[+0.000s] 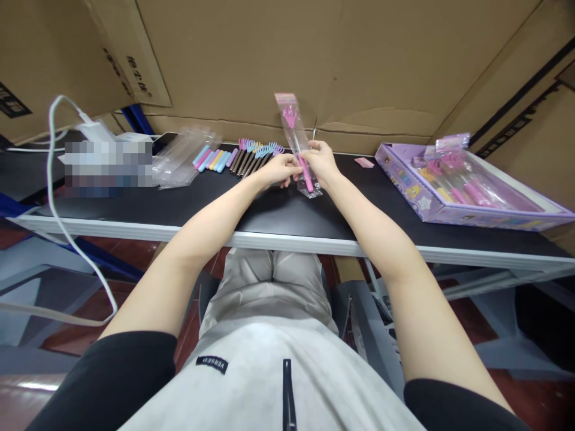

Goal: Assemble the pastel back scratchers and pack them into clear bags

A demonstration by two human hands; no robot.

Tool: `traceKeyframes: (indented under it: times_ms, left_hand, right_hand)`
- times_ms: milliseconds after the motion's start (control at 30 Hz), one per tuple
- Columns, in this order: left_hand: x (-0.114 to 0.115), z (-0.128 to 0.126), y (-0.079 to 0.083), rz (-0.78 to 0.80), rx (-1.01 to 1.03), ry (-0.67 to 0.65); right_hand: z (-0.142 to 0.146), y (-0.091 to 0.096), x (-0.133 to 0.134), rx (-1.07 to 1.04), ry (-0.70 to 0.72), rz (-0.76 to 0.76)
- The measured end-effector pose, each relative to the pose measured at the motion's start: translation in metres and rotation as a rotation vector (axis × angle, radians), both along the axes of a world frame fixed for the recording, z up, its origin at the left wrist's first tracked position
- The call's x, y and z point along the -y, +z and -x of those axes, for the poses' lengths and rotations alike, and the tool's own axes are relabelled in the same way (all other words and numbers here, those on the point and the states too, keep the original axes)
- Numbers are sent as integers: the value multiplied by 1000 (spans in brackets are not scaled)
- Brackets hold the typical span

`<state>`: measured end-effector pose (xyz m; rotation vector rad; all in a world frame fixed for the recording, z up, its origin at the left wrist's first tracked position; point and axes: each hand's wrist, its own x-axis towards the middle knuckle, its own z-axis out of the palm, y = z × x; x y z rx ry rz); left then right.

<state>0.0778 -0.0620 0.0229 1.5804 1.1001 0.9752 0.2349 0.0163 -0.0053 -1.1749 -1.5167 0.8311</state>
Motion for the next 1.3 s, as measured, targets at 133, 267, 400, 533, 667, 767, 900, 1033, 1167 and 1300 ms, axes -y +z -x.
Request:
traceKeyframes:
  times_ms: [133,267,400,533,667,767,900,1033,1167,1300]
  left_hand:
    - [-7,8,6,66,86,110]
    - [-16,13,7,126,282,263]
    - [-21,14,5,148,467,301]
    - [-25,14,3,152,523,350]
    - [-32,16,1,137,606,427]
    - [-35,18,2,127,699,468]
    - [-32,18,8,140,777,496]
    - [-28,20,12,147,813,557]
    - [-26,24,15,152,796,577]
    - [-26,24,16,144,759,583]
  right_hand:
    - [-4,2,-2,-21,60,-7]
    - [-1,9,12,-73,195,26]
    - [5,14,27,-71,326,53]
    - [4,17,34,-26,291,72]
    - [0,21,38,27,297,77]
    - [1,25,42,6,347,88]
    - [2,31,47,-34,336,124]
    - [-1,39,52,-17,352,174]
    - [-4,43,56,-40,378,188]
    - [-5,42,55,-50,385,149]
